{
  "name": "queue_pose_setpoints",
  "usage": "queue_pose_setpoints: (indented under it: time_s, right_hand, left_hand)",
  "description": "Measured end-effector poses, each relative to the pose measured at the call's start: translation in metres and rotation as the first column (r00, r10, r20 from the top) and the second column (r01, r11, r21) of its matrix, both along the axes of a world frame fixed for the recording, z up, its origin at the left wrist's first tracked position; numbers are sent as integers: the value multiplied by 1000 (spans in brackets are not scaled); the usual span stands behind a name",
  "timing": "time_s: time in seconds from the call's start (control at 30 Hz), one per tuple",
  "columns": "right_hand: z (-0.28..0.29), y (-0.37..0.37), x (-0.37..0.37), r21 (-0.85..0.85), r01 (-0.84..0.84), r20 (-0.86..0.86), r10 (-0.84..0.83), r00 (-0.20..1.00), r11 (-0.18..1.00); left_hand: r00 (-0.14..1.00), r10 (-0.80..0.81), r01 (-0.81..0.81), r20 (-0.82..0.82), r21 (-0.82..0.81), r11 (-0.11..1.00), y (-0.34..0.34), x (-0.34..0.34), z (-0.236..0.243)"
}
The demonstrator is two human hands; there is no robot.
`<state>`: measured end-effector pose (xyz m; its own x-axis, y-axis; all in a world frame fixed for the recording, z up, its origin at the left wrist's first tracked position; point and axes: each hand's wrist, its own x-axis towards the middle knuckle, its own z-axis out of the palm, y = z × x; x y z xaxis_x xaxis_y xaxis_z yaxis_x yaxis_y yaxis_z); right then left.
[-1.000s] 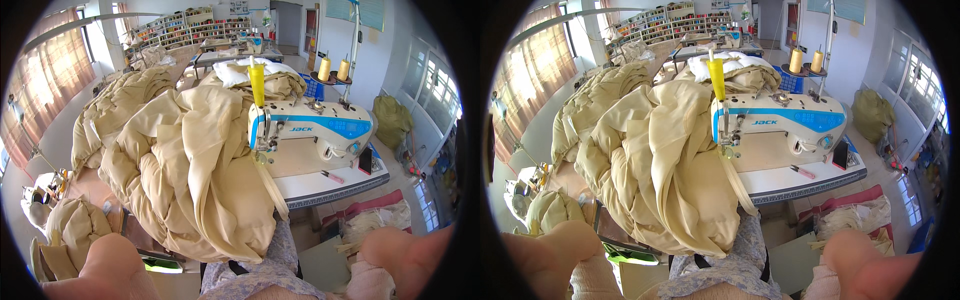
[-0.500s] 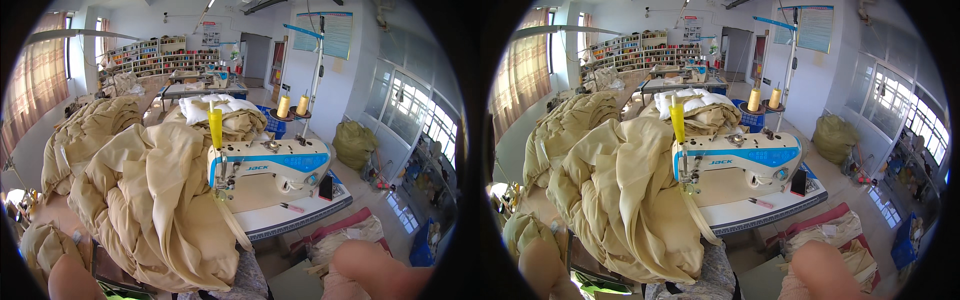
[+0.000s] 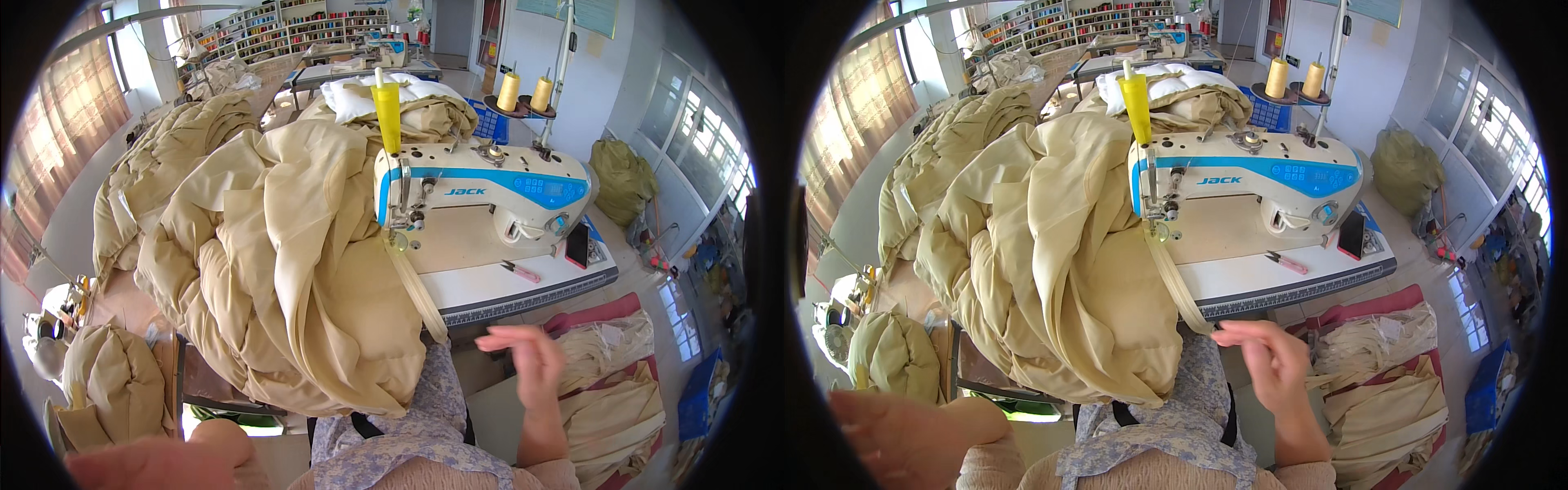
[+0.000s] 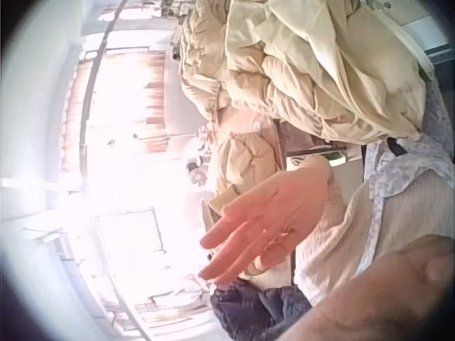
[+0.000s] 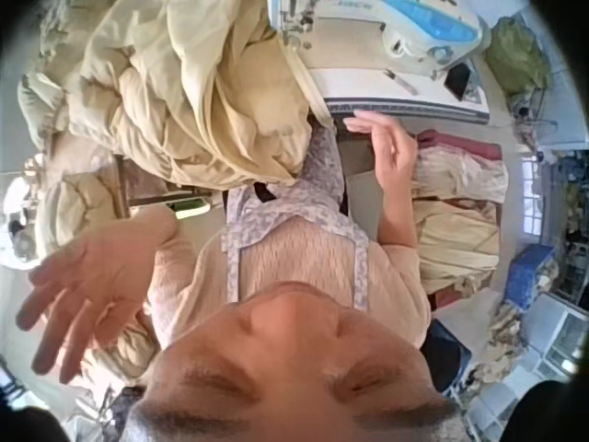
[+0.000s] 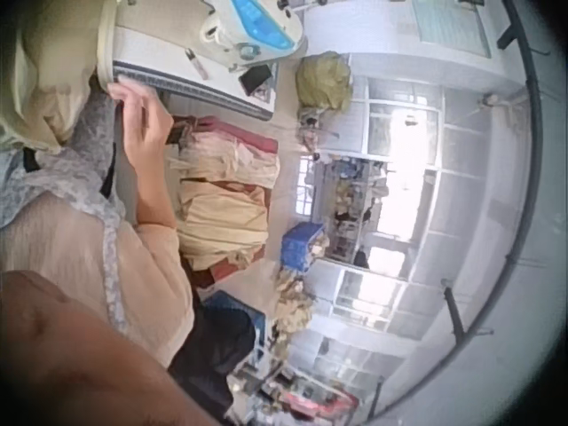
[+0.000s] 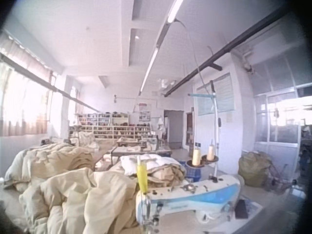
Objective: The person sews a zipper onto a large beige fabric item using a sewing machine. They align the zipper, guide the fabric under the needle, and trim threads with scissors. The person repeats this process on multiple sections of the item.
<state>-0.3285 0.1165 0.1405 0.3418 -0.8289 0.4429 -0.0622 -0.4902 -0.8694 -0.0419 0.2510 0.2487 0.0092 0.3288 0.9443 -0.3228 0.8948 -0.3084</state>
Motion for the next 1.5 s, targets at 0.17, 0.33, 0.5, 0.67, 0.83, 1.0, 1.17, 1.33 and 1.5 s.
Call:
queue_pose_setpoints:
  time_s: [0.17,0.33,0.5,0.67,0.83,1.0,1.17,1.33,1.5]
  right_hand:
    - [-222,-19,32,452,-173,-192,284,939,875]
    - [-227,1,62,750,-441,183,487,854,492]
    - [-180,-50,14,429,202,-536,68,841,880]
    - [-235,-98,-2,-22,-145,-420,123,899,989]
    - [-145,-38,19,683,-617,376,535,757,392]
    - [-123,-10,32,463,-748,-109,868,484,475]
    - [-156,-72,24,-451,-260,-604,-78,793,854]
    - [-180,-105,67,-614,-281,-581,-181,793,738]
    - [-196,-118,67,-618,-353,-442,61,895,703]
  left_hand:
    - [975,55,-223,216,937,267,-111,3,-135]
    - [470,105,-883,877,469,36,-172,57,-266]
    - [497,69,-868,865,493,60,-157,66,-253]
    - [548,118,-835,828,533,133,-166,50,-242]
    - [559,113,-828,822,543,140,-157,5,-208]
    - [586,254,-810,770,545,218,-205,0,-240]
    - [558,376,-825,740,543,156,-210,7,-221]
    - [617,341,-773,709,628,92,-224,5,-192]
    - [576,311,-816,756,553,166,-238,-1,-186]
